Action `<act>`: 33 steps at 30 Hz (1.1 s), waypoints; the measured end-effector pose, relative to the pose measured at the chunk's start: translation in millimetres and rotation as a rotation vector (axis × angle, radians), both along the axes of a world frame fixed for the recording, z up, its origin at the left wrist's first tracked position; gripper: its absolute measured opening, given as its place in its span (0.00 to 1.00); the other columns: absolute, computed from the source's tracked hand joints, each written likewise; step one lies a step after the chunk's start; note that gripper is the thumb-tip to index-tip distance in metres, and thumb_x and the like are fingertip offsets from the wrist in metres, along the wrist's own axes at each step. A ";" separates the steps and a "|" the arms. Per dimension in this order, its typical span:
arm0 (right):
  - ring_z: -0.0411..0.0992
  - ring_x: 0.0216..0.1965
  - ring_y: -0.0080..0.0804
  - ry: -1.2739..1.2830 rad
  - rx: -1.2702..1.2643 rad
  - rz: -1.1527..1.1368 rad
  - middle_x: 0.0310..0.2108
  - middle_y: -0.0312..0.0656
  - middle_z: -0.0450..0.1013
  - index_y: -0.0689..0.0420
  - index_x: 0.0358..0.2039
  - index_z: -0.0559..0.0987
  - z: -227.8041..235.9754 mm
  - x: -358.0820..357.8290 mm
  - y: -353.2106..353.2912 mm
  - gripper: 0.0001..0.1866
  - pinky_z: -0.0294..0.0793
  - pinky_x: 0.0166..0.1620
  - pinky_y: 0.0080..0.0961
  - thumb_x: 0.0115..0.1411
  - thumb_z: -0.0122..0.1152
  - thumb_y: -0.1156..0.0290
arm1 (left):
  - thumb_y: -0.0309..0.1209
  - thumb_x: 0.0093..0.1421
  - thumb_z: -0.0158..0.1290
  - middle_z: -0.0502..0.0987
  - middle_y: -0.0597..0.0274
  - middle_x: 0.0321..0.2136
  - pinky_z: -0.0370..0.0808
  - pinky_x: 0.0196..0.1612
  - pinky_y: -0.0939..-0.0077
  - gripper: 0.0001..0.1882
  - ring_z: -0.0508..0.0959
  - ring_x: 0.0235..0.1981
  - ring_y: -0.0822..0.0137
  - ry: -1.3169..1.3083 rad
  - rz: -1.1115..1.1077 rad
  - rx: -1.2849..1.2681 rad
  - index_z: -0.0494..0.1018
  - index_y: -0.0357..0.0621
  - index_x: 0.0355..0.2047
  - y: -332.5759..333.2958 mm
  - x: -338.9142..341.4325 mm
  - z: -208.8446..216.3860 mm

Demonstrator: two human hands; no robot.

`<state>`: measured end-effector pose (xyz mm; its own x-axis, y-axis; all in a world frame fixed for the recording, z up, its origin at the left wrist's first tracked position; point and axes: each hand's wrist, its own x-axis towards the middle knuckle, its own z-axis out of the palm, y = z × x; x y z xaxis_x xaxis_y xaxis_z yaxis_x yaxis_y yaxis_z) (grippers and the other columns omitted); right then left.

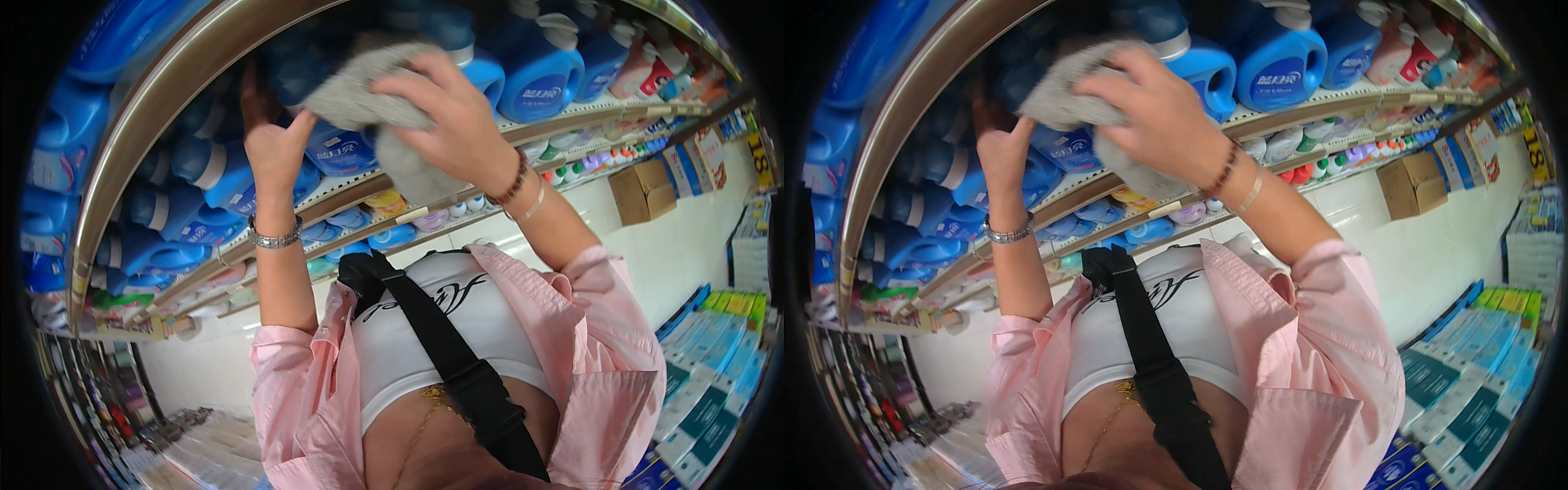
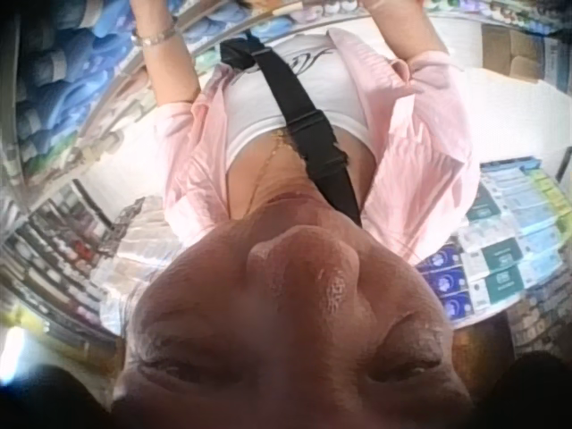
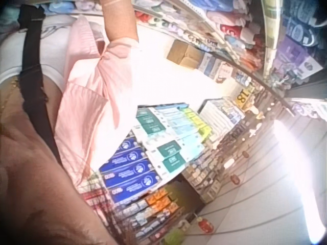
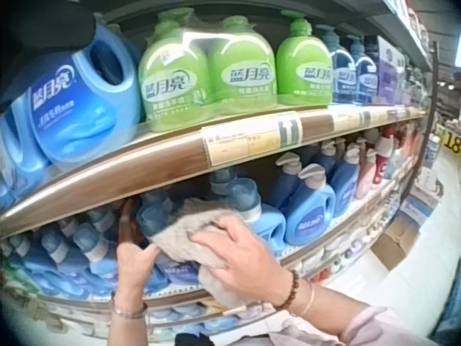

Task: The person wipes the surfaces of store shelves and the labels of various products using a gray cloth. They handle packages of tissue paper, small bottles, and large blue detergent jugs, moving them to clean behind them and then placing them back on the shelves.

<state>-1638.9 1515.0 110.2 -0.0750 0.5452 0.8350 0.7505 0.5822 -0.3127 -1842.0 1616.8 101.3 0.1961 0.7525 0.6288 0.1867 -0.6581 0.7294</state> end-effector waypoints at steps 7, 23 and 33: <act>0.71 0.41 0.40 -0.251 -0.334 -0.191 0.39 0.43 0.72 0.46 0.41 0.77 55.0 -66.3 57.3 0.19 0.76 0.38 0.31 0.48 0.63 0.55 | 0.33 0.47 0.64 0.69 0.55 0.52 0.64 0.54 0.74 0.36 0.70 0.51 0.64 0.169 0.087 0.028 0.61 0.38 0.55 8.9 -8.8 -9.9; 0.66 0.41 0.44 0.049 0.044 -0.112 0.39 0.44 0.66 0.47 0.39 0.74 -46.7 -53.6 29.7 0.22 0.70 0.41 0.33 0.40 0.68 0.70 | 0.36 0.47 0.64 0.73 0.48 0.47 0.67 0.51 0.70 0.35 0.73 0.48 0.59 0.270 -0.163 -0.109 0.65 0.35 0.54 15.6 -33.8 2.3; 0.66 0.38 0.43 -0.127 -0.190 -0.028 0.36 0.44 0.64 0.47 0.38 0.76 -113.3 -60.4 -1.3 0.22 0.68 0.38 0.33 0.39 0.65 0.75 | 0.48 0.50 0.60 0.73 0.43 0.46 0.70 0.49 0.69 0.35 0.74 0.47 0.52 0.506 0.025 0.041 0.66 0.35 0.51 4.6 -27.1 10.1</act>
